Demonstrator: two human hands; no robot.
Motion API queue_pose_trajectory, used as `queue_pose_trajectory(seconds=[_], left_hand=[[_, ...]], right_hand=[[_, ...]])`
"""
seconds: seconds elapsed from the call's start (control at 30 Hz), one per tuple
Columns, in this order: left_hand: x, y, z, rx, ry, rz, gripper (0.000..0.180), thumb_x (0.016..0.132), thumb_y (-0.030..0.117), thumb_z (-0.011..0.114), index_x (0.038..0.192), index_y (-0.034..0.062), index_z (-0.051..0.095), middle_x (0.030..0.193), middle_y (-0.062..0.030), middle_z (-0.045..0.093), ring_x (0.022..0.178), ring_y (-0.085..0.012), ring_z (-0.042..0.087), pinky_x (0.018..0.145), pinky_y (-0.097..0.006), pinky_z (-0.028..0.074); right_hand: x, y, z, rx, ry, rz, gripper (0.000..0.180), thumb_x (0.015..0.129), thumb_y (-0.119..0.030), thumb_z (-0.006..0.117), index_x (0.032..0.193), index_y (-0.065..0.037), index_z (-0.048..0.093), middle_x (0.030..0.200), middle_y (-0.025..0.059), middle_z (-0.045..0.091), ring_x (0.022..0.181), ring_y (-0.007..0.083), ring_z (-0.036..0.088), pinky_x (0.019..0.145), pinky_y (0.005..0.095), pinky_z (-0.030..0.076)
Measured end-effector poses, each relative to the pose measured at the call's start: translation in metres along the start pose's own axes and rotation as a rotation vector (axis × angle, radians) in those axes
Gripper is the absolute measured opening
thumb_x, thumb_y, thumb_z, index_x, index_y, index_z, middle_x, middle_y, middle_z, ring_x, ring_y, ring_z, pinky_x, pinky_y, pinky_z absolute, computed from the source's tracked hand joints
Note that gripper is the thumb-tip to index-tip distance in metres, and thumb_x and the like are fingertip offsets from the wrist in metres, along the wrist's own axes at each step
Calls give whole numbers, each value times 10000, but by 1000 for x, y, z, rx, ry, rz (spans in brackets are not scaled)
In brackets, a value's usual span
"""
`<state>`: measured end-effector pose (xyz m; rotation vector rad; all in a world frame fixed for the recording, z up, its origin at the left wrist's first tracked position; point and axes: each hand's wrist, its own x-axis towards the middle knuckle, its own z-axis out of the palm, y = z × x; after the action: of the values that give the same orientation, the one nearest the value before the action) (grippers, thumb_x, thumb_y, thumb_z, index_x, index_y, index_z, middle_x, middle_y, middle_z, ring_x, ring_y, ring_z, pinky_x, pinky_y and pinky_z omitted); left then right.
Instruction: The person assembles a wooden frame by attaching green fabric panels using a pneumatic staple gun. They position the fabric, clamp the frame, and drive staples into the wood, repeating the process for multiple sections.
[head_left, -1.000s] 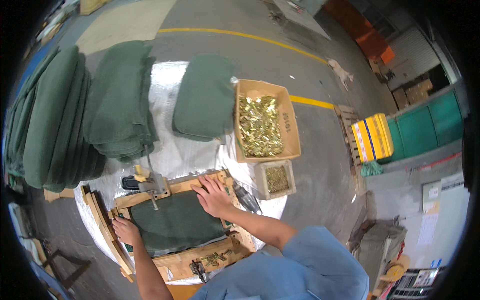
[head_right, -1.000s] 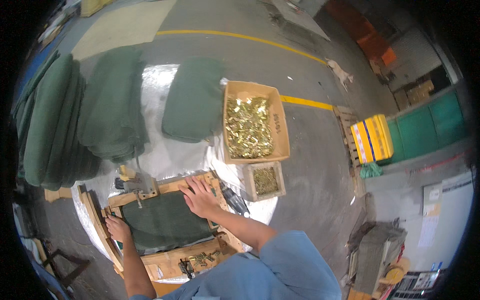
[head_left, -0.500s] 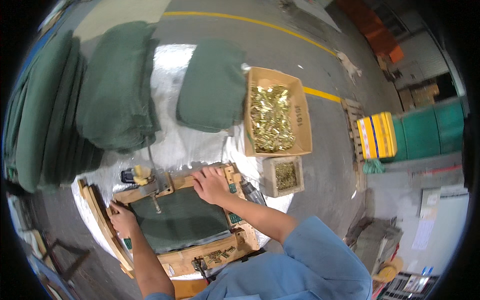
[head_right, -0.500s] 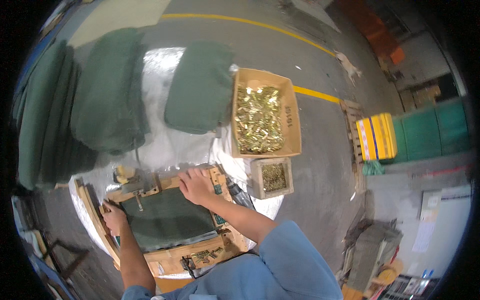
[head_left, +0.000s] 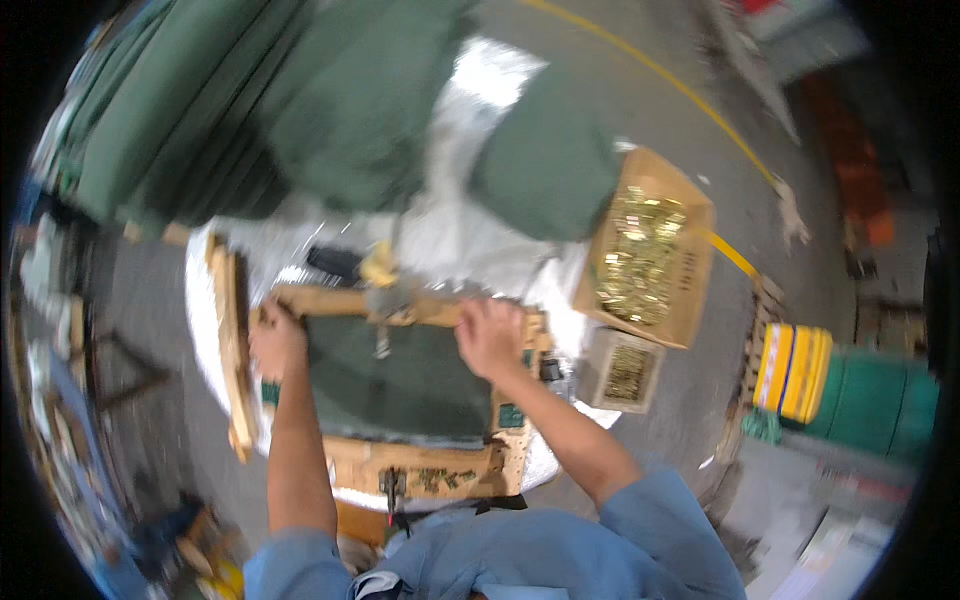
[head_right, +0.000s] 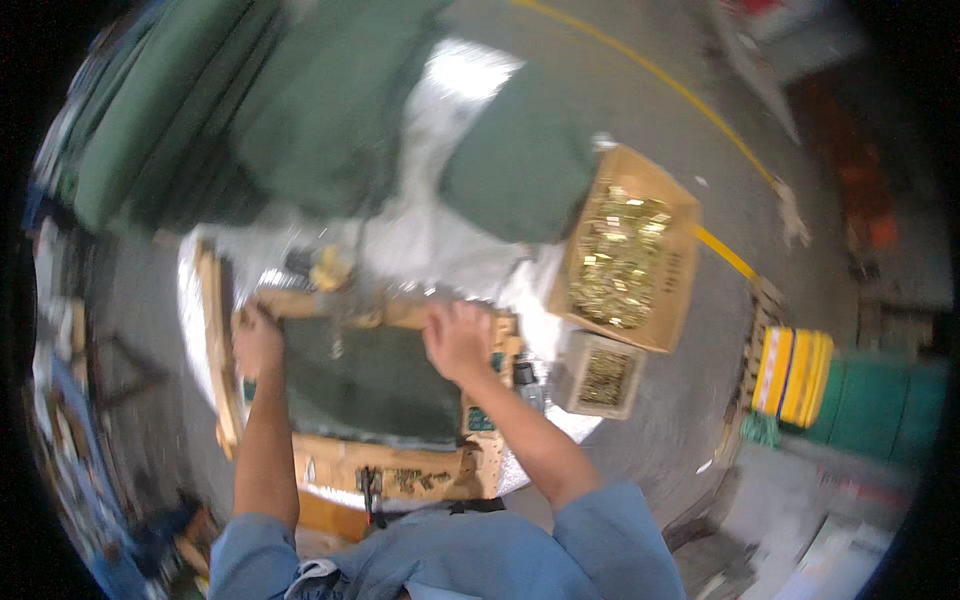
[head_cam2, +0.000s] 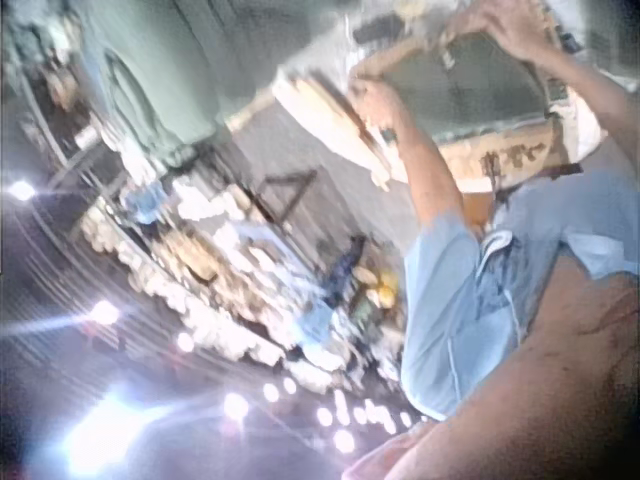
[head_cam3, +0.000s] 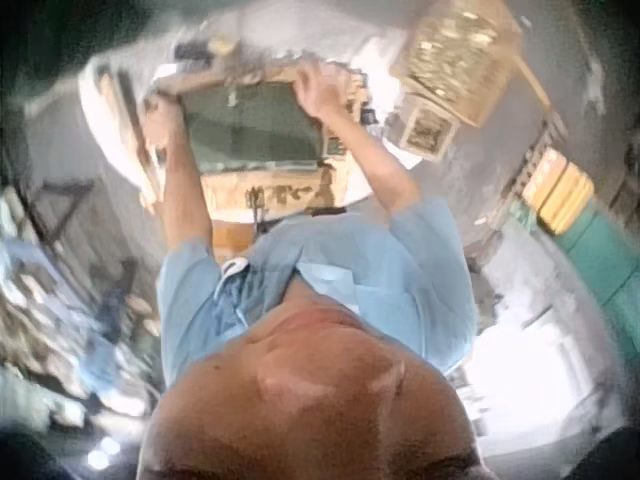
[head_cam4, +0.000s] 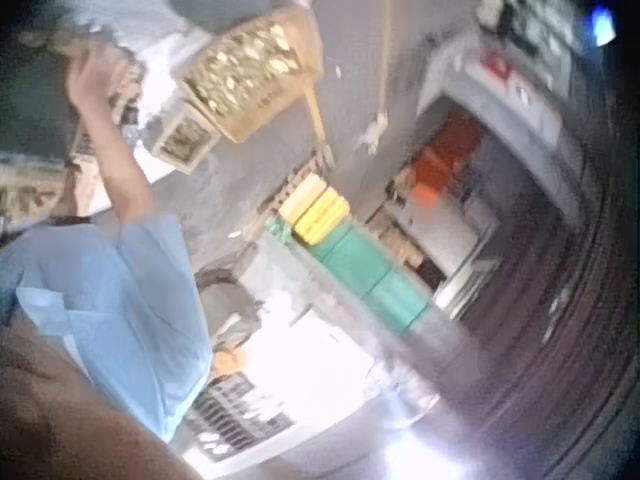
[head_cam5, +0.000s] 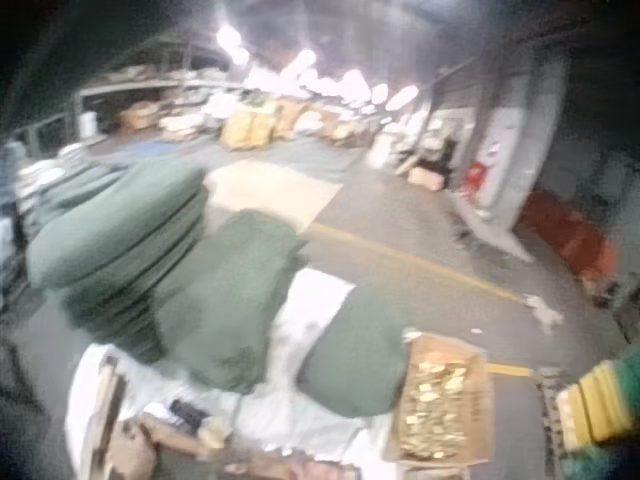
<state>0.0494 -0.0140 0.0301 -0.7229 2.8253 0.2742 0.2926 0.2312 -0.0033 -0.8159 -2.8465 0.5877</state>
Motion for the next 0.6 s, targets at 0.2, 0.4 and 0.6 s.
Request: queue_pose_trajectory(seconds=[0.2, 0.4, 0.6], left_hand=[[9, -13, 23, -48, 111, 38, 719, 973, 718, 449, 1401, 178, 656, 1322, -201, 704, 1267, -402, 647, 1068, -556, 457], [8, -22, 19, -41, 96, 93, 859, 1006, 720, 366, 1394, -17, 578, 1475, -187, 587, 1411, -350, 516, 1139, -629, 323], [7, -19, 22, -119, 87, 158, 906, 996, 746, 334, 1435, -15, 557, 1504, -190, 569, 1422, -361, 509, 1141, -627, 304]], right_hand=[[-4, 3, 7, -207, 17, -65, 313, 1017, -356, 555, 1229, -169, 691, 1066, 132, 649, 1088, 354, 572, 976, 512, 378], [-5, 1, 10, -83, 90, -83, 302, 1008, -331, 606, 1252, -180, 699, 1096, 100, 700, 1072, 349, 628, 990, 485, 426], [-7, 1, 4, -64, 180, -79, 306, 998, -301, 619, 1249, -136, 680, 1150, 128, 688, 1135, 363, 613, 984, 495, 447]])
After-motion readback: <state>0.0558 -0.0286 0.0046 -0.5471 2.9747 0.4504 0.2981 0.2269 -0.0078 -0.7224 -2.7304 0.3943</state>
